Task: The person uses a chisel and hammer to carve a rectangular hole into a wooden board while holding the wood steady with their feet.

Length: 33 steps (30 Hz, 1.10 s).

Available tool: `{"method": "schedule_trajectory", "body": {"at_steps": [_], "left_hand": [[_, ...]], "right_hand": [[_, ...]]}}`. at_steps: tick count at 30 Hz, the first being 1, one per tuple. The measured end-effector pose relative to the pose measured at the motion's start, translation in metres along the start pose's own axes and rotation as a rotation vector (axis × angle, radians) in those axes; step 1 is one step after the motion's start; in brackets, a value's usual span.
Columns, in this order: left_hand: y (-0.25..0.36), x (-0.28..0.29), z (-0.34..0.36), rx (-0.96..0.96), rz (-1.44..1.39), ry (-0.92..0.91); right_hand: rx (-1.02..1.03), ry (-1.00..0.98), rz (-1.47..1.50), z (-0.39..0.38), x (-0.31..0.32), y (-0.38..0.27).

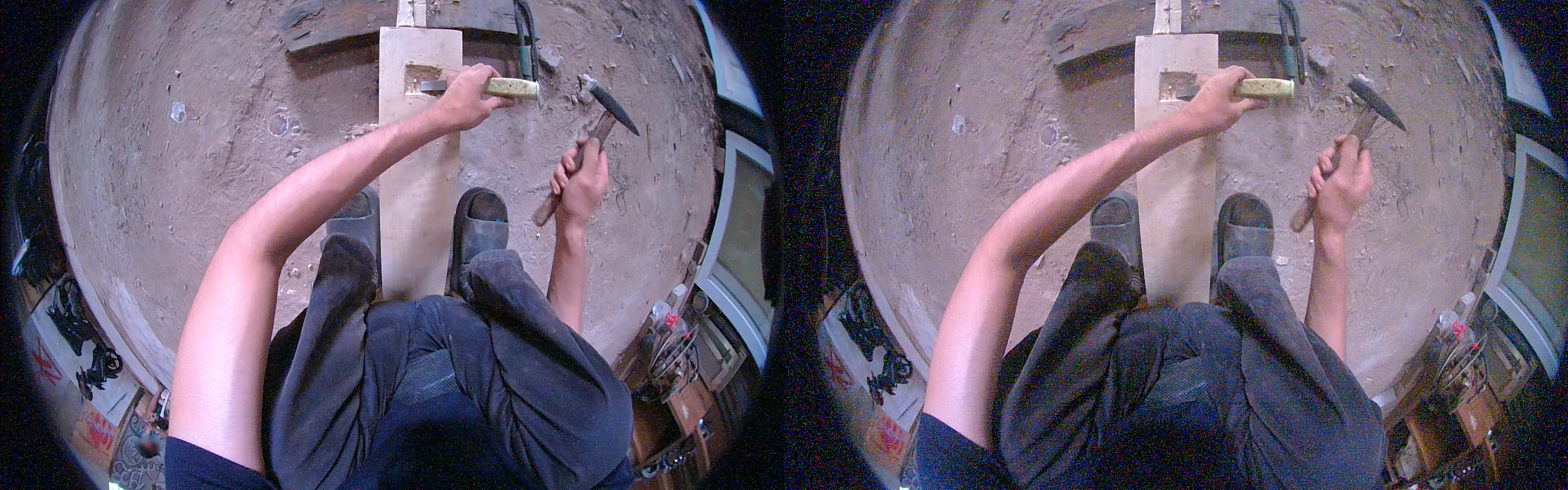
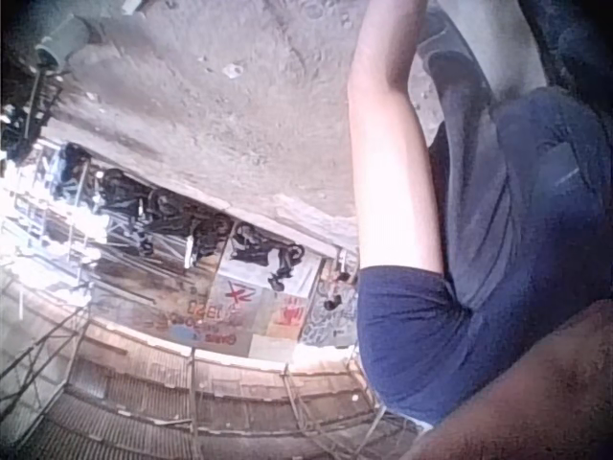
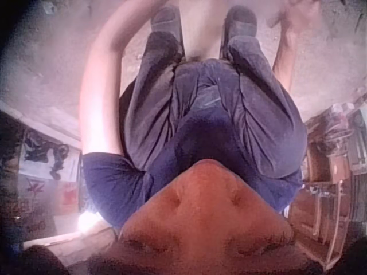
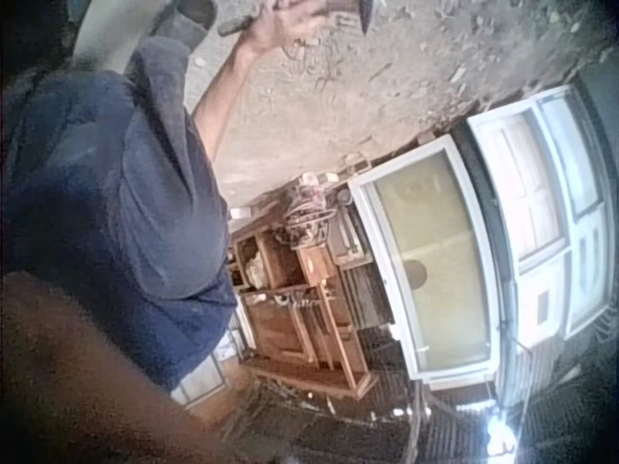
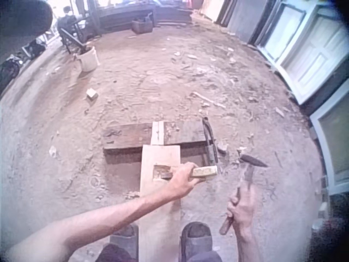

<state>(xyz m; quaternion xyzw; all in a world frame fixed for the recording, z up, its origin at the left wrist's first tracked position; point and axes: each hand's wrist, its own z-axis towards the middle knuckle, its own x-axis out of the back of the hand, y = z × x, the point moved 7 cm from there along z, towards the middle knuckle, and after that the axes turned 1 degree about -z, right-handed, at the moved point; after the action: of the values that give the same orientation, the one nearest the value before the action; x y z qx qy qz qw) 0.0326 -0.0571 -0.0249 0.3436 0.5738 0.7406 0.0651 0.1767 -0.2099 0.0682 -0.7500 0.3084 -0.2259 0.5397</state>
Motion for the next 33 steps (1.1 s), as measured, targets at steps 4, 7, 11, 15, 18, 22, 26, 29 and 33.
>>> {"method": "schedule_trajectory", "body": {"at_steps": [4, 7, 11, 15, 18, 22, 26, 29, 33], "left_hand": [[0.007, -0.003, -0.004, -0.054, 0.057, -0.001], [0.000, -0.004, 0.000, 0.038, -0.014, -0.042], [0.000, -0.001, 0.002, 0.074, -0.071, -0.012], [0.002, -0.001, 0.002, 0.080, -0.049, 0.003], [-0.009, -0.002, 0.000, 0.157, 0.007, -0.019], [-0.005, 0.001, -0.003, -0.009, 0.090, 0.029], [-0.005, 0.001, -0.002, 0.020, 0.094, 0.058], [-0.013, 0.004, -0.002, 0.097, 0.084, 0.062], [-0.017, 0.004, 0.002, 0.133, 0.018, 0.056]], "right_hand": [[-0.341, -0.337, -0.418, 0.006, -0.012, 0.022], [0.064, -0.274, -0.502, -0.003, -0.020, 0.026], [-0.122, -0.165, -0.050, -0.015, -0.018, 0.026], [-0.054, -0.004, -0.062, 0.003, -0.003, 0.020], [-0.274, -0.209, -0.212, 0.014, 0.002, 0.022], [-0.317, -0.222, -0.180, 0.015, 0.000, 0.025], [-0.303, -0.240, -0.149, 0.011, -0.001, 0.032], [-0.410, -0.403, -0.332, -0.004, -0.016, 0.039], [-0.278, -0.327, -0.254, -0.016, -0.024, 0.049]]}}
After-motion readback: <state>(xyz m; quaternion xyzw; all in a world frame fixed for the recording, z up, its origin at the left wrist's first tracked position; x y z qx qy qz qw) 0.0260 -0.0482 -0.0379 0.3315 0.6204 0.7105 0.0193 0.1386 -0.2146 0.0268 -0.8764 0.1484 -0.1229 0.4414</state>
